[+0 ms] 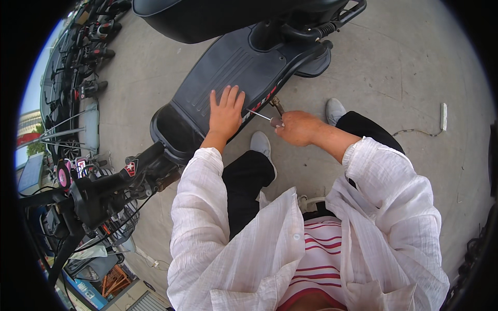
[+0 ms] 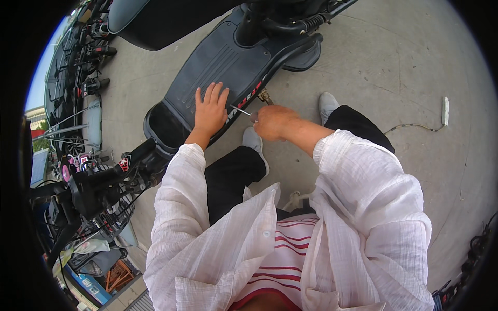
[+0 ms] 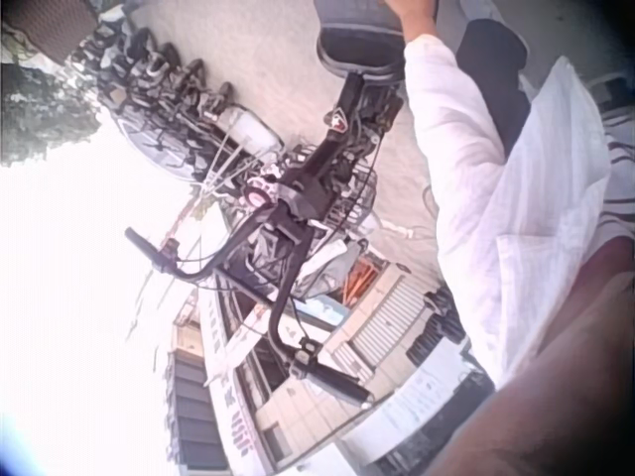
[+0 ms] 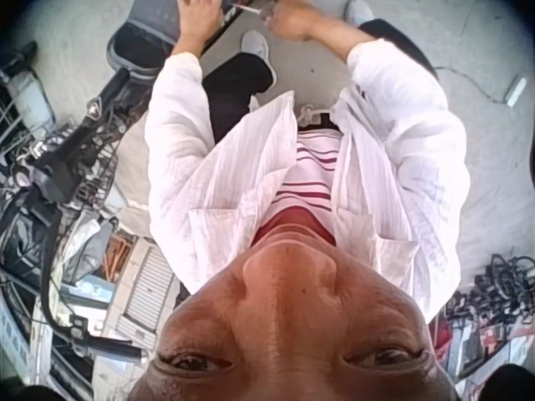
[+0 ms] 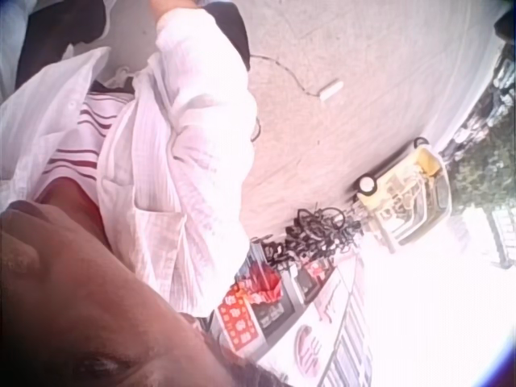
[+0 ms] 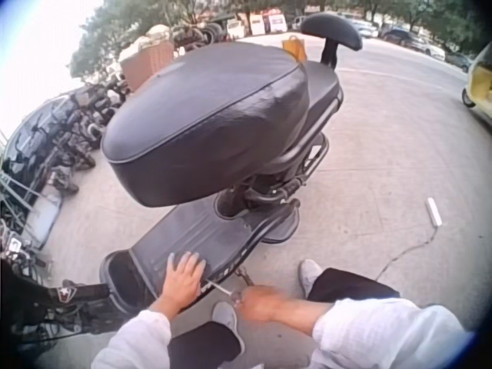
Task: The person removes the floorboard of an electric scooter using a screwdriver, then uses a multimeter to test the battery terminals. After completing the test, the person walks to a nearby three-wheeled vehicle and retrieves a plastic bag.
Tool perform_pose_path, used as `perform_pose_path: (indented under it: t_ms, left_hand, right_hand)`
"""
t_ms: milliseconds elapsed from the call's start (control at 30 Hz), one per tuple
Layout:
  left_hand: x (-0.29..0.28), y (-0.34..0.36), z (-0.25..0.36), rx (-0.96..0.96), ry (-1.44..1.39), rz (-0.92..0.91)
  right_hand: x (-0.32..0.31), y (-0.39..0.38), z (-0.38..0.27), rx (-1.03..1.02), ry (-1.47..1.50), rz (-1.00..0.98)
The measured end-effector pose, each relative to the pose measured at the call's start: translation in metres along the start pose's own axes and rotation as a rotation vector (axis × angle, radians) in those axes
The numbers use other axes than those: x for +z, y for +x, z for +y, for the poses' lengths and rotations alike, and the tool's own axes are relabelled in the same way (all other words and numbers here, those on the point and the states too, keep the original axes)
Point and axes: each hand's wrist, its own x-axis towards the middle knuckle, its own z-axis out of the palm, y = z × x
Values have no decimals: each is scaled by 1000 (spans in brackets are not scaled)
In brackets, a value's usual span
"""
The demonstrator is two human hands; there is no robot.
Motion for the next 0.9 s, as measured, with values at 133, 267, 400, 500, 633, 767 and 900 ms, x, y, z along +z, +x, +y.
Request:
perform_pose_path:
  t_ms: [133,267,400,500,633,767,900]
  left_hand:
    - [8,-4,4,34,20,110]
    - [16,-7,4,57,64,206]
    - [14,-6,6,62,41,225]
    - [14,-9,4,69,41,235]
    - [13,-9,4,62,29,205]
    - [9,-6,4,36,12,131]
    - [-5,7,5,-188,-134,47]
  right_hand:
    - [1,1,-2,26,-8,-34]
    - [-6,1,-5,139,85,-95]
    - [-9,4,-1,174,171,-11]
    - [-14,6,-1,241,282,-6]
    - [-2,35,30,194,111,212]
    - [9,49,51,242,209,438]
    - [8,47,47,280,197,455]
